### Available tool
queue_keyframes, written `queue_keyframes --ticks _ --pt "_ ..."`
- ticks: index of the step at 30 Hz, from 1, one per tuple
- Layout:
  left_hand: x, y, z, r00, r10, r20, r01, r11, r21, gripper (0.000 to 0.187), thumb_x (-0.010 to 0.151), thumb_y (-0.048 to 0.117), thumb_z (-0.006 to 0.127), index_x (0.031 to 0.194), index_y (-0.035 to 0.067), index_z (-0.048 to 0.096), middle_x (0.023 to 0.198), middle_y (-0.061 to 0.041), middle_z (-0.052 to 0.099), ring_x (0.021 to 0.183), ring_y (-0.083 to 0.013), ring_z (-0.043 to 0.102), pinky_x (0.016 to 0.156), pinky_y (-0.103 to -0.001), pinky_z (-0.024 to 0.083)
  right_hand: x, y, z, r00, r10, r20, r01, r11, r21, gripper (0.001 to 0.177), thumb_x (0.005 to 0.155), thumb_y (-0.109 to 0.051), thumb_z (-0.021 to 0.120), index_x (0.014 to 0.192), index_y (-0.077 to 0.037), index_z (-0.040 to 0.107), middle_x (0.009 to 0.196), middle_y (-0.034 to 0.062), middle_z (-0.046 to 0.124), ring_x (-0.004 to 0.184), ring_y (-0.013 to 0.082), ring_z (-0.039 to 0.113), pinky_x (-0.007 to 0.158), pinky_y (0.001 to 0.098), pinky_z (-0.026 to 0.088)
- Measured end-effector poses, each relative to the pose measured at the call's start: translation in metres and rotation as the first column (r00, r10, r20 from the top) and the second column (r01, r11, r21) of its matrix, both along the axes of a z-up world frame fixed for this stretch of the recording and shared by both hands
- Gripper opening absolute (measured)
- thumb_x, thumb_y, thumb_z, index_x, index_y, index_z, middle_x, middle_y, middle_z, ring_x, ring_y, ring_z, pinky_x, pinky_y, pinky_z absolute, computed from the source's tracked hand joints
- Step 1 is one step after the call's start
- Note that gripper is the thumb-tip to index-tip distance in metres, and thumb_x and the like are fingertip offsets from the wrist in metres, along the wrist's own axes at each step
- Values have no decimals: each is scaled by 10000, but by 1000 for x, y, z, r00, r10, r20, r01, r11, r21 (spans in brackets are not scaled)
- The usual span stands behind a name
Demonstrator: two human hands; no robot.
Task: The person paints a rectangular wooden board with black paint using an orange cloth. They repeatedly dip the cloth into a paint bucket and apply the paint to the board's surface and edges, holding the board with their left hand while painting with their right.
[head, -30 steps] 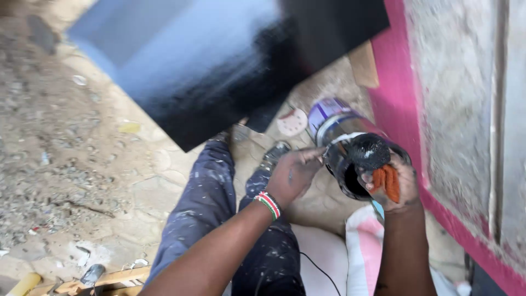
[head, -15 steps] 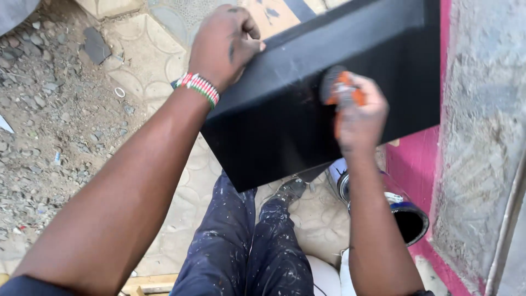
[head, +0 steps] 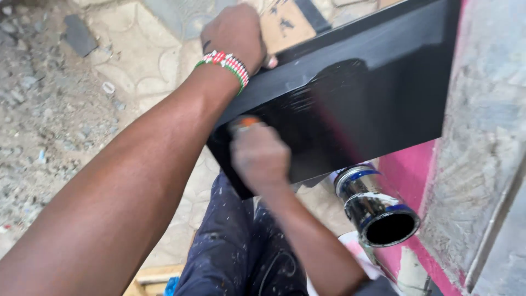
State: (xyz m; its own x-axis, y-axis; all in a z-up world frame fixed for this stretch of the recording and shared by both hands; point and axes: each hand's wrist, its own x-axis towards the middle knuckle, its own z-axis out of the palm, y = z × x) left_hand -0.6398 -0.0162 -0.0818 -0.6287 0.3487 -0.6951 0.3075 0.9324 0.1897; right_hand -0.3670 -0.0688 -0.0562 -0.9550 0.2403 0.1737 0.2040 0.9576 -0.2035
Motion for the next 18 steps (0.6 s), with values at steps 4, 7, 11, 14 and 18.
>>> queue_keyframes --ticks 4,7,11,14,18 --pt "2 -9 7 999 -30 37 28 998 50 902 679 612 1192 1290 58 826 1306 -230 855 1218 -514 819 942 -640 670 34 248 -11 617 -752 234 429 73 -900 151 1092 -122 684 1045 -138 827 924 4 781 799 129 717 730 318 560" --pt "3 -12 1 999 -25 -24 27 996 86 753 654 726 1184 948 153 793 1025 -74 828 995 -405 821 800 -572 635 50 411 2 970 -243 14 237 931 -279 232 1161 105 805 1334 2 919 1288 182 841 1125 312 808 941 401 670" --pt "-2 -13 5 1000 0 -23 2 998 64 783 577 650 1214 1145 209 905 1190 -127 893 1164 -437 846 901 -583 673 14 261 6 848 -525 -78 363 681 -636 112 1123 36 799 1112 -70 766 1027 78 743 893 213 679 813 392 573" --pt "-5 1 -3 1000 -5 -23 7 998 60 683 571 516 1217 1108 227 909 1164 -85 909 1158 -388 863 886 -554 679 -21 61 -2 897 -415 -154 249 760 -600 205 1081 -42 709 914 -155 742 852 45 684 769 230 637 666 434 511" --pt "3 6 -1 995 -92 -22 92 995 -29 566 673 576 1179 978 276 809 930 20 846 940 -337 848 709 -548 661 4 -134 -24 993 -25 112 91 770 -632 132 899 -50 727 856 -98 612 885 145 640 842 446 688 585 591 519"
